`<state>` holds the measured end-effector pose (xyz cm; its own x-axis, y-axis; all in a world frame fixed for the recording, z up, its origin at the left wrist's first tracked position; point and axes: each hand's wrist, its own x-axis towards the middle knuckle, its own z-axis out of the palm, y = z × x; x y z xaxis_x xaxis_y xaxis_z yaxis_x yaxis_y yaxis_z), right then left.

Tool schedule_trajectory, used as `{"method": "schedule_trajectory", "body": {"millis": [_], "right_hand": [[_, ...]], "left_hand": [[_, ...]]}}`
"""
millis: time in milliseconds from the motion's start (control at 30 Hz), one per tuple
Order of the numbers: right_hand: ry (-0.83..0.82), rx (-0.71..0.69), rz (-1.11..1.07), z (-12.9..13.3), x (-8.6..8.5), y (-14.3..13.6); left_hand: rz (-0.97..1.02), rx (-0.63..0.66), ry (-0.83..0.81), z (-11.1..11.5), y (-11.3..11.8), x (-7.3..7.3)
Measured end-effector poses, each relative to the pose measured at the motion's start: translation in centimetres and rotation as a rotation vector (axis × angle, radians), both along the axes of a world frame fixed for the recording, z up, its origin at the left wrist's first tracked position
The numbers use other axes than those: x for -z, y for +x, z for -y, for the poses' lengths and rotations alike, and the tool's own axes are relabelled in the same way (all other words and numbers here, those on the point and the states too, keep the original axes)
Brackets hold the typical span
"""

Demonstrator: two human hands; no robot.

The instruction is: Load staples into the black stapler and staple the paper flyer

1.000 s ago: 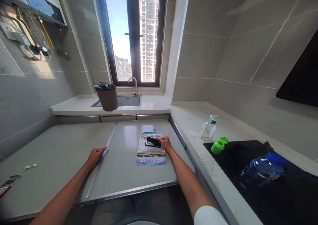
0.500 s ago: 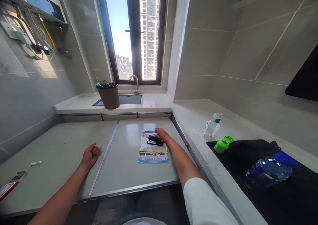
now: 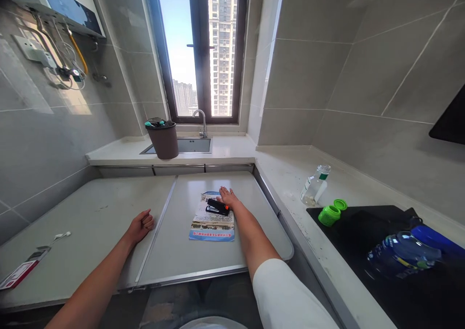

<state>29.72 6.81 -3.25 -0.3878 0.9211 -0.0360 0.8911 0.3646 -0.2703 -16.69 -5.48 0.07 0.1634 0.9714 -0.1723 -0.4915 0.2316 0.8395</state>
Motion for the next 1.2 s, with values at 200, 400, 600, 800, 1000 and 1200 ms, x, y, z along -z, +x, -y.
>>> {"method": "schedule_trajectory", "body": {"millis": [200,400,600,800,1000,1200], "right_hand": [[0.009,-0.169,-0.03,0.1,-0.3,-9.1],[-0.002,-0.3,-0.06,0.4,-0.8,-16.1],[0.012,-0.36,-0.089,0.9,-1.7,-18.6],[0.12,-0.3,-0.164,2.1,-2.9,-15.6],[0.124,-0.001,-0.231,2.5,-3.0,-6.0],[0.107,0.256,-0.492,4.4,-2.7,3.8]], "left_hand": [[0.006,0.013,-0.037,0.2,0.1,-0.2],[0.017,0.021,-0.052,0.2,0.1,-0.2],[0.001,0.014,-0.053,0.0,0.1,0.0],[-0.007,0.035,-0.049,0.1,0.2,-0.2],[-0.021,0.046,-0.037,-0.2,-0.3,0.3],[-0.003,0.057,-0.058,-0.7,-0.7,0.9]]}}
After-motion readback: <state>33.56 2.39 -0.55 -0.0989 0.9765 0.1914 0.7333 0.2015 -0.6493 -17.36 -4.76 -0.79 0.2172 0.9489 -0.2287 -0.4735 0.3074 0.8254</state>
